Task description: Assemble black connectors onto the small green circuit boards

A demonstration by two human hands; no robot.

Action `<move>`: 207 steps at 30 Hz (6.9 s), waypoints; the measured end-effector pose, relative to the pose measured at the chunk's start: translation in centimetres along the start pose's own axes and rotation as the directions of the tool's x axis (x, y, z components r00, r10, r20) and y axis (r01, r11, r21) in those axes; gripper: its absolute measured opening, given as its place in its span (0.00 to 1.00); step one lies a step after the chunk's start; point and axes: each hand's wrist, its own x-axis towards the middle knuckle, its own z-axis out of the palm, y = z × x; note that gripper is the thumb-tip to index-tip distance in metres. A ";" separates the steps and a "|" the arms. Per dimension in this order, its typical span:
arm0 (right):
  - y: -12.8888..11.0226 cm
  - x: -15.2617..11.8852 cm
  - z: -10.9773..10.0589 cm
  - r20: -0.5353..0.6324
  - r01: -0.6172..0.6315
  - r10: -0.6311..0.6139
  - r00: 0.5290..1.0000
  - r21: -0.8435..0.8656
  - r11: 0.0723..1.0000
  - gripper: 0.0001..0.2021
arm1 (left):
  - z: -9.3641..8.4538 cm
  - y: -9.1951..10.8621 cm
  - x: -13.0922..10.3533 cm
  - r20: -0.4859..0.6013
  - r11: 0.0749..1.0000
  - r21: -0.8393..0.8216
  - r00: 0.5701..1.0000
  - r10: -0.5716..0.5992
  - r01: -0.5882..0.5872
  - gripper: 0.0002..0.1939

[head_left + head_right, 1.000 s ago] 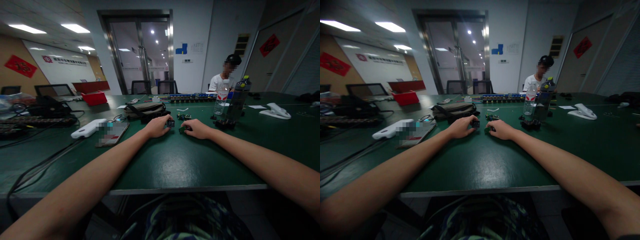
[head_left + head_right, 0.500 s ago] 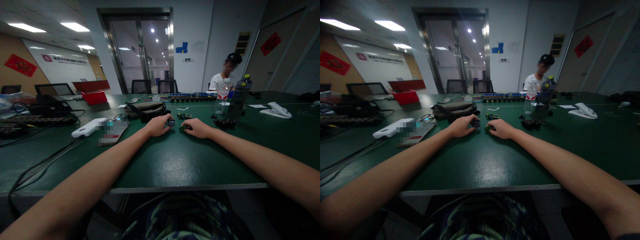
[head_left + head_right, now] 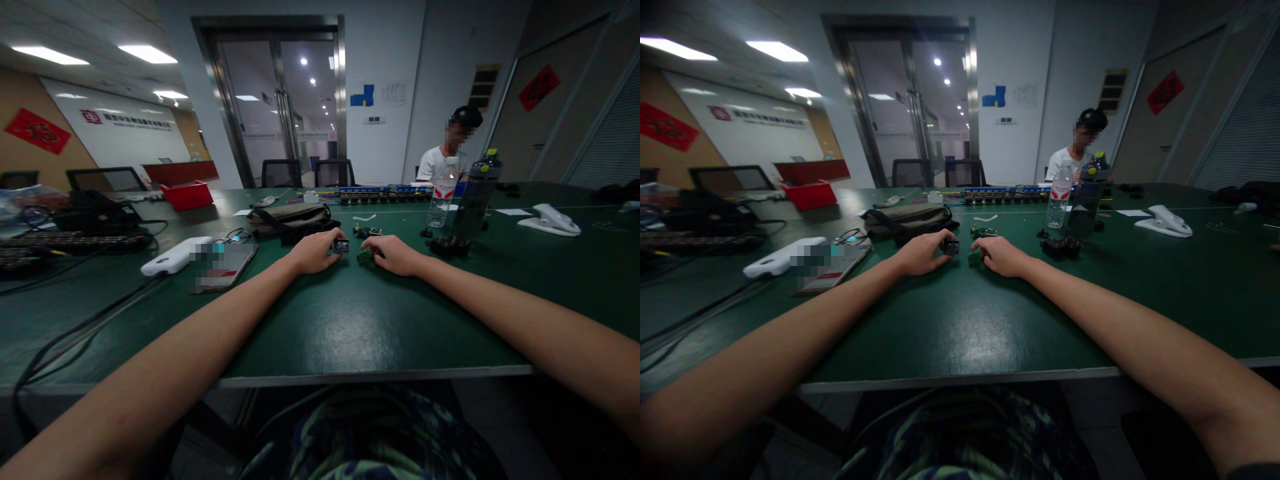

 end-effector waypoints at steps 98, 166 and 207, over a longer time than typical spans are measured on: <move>2.1 -0.1 -1.6 0.023 -0.018 0.020 1.000 -0.107 0.994 0.10 | 0.4 -0.2 0.2 0.004 1.000 -0.011 1.000 0.004 -0.004 0.21; 2.9 0.0 -2.0 0.043 0.045 -0.039 0.998 -0.131 0.990 0.11 | 0.2 -0.1 0.1 0.020 1.000 -0.007 1.000 0.004 -0.004 0.21; -1.0 -0.1 -0.3 0.155 -0.093 0.090 0.984 0.015 0.996 0.06 | 0.4 0.3 0.2 0.067 0.995 -0.031 0.993 0.095 -0.093 0.20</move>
